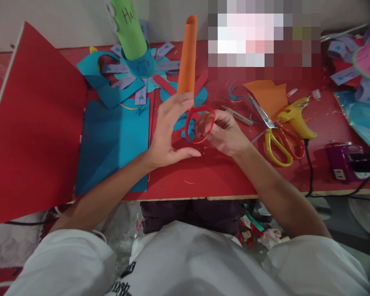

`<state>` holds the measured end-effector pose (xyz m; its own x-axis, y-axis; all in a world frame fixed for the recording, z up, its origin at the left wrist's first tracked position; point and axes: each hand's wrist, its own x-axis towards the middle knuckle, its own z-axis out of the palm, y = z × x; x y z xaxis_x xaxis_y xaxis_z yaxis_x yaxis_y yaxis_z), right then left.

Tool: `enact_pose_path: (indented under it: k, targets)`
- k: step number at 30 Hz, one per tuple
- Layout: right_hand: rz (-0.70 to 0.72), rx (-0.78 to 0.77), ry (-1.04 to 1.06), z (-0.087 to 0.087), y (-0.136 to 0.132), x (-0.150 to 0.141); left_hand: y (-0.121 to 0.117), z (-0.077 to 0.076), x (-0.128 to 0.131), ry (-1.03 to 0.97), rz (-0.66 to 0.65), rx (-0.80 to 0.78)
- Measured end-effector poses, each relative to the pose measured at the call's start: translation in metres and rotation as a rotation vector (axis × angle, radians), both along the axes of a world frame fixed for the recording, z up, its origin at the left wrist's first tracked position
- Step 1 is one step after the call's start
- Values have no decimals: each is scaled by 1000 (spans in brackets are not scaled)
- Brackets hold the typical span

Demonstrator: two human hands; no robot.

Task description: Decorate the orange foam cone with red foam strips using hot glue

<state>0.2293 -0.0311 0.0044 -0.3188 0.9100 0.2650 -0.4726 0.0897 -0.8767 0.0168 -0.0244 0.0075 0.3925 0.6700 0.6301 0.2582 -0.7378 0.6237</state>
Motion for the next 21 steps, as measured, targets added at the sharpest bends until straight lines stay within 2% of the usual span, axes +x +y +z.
enact_pose_path:
  k: [2, 4, 9, 15, 18, 21]
  targets:
    - [49, -4, -17, 0, 0, 1, -2, 6, 6, -82, -189, -70]
    - [82, -28, -36, -1, 0, 3, -5, 9, 10, -122, -247, -147]
    - [95, -83, -55, -1, 0, 6, -10, 9, 8, -131, -118, -95]
    - [151, -52, -26, 2, 0, 6, -8, 10, 7, -214, -126, -52]
    - [129, -71, -34, 2, 0, 8, -5, 10, 7, -217, -90, -38]
    - [57, -81, -45, 2, 1, 7, 0, 9, 6, -185, 69, -46]
